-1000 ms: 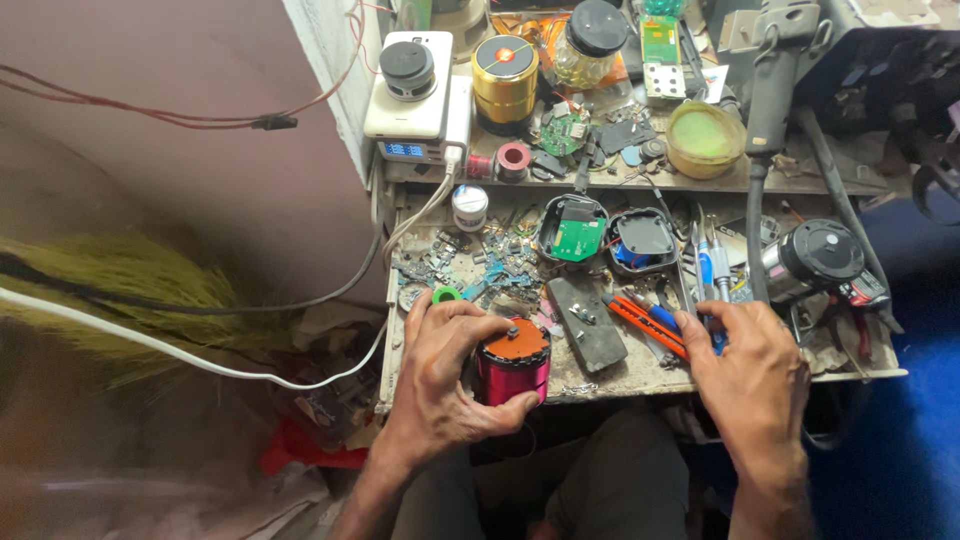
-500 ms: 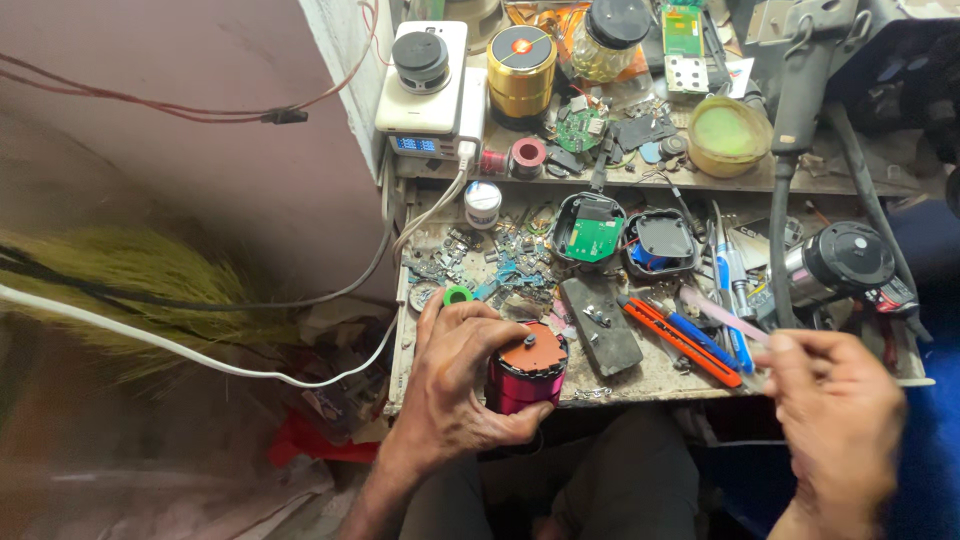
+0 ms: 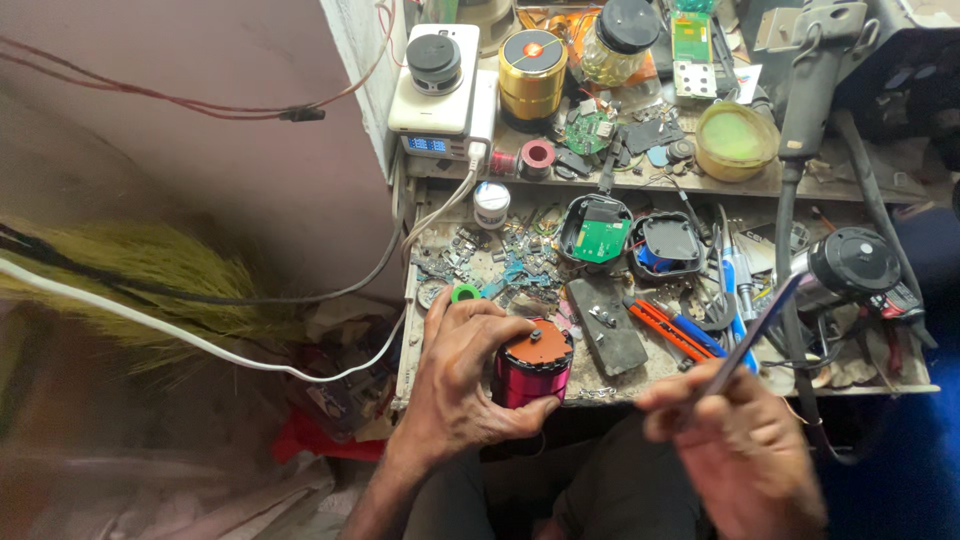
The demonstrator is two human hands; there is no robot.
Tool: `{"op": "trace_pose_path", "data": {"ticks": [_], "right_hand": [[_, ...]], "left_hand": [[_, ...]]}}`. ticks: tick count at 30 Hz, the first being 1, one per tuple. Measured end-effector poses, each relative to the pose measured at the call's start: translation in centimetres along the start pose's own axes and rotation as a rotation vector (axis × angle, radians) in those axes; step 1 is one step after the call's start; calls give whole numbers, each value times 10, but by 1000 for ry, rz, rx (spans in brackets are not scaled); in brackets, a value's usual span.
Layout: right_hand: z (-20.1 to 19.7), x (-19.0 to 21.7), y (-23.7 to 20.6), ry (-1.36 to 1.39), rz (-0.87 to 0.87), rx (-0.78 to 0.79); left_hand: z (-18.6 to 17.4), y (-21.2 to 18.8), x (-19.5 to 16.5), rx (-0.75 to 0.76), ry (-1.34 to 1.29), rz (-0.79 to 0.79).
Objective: The person uses tweezers to place a small component onto a cylindrical red object on a cluttered workbench. They then use a small tool to adjust the component on the object's surface.
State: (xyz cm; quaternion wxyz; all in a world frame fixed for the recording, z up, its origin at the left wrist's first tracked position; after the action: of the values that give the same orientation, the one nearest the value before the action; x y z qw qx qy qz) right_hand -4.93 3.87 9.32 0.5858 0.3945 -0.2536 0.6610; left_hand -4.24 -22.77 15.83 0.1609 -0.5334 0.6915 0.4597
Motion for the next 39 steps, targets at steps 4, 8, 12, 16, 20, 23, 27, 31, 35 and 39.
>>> {"op": "trace_pose_path", "data": {"ticks": [4, 8, 12, 16, 20, 23, 27, 31, 35, 39], "right_hand": [[26, -17, -4, -100, 6, 5], [44, -3, 1, -297, -240, -100], [66, 0, 0, -514, -258, -60], [80, -3, 1, -584, -207, -24], [92, -1, 3, -707, -212, -5], [106, 5, 4, -848, -253, 45], [122, 9, 7, -868, -305, 88], [134, 16, 10, -983, -368, 122], [139, 18, 11, -1022, -375, 103], [148, 23, 9, -1093, -458, 129]], "left_hand": [[-2, -1, -1, -2, -7, -7], [-4, -2, -2, -8, -11, -5], [-6, -2, -2, -11, -15, -4], [-8, -3, -2, -21, -15, -3], [-8, -4, -2, -27, -17, -2], [-8, -4, -2, -23, -16, -6], [-9, -4, -3, -25, -15, 6], [-9, -3, -4, -25, -17, 14], [-9, -3, -4, -18, -17, 10], [-10, -3, -3, -12, -18, 5]]}}
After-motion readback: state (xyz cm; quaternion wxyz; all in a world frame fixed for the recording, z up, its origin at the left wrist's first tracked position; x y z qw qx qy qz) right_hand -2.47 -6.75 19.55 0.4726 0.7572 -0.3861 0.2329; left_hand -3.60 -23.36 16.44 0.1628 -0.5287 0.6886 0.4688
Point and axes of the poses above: each hand's wrist, its own y-axis towards the middle knuckle, its own z-axis out of the palm, x = y × z, the point moved 9 cm from there along y, towards the middle knuckle, and after that the axes turned 8 degrees about -z, right-handed, at the moved point
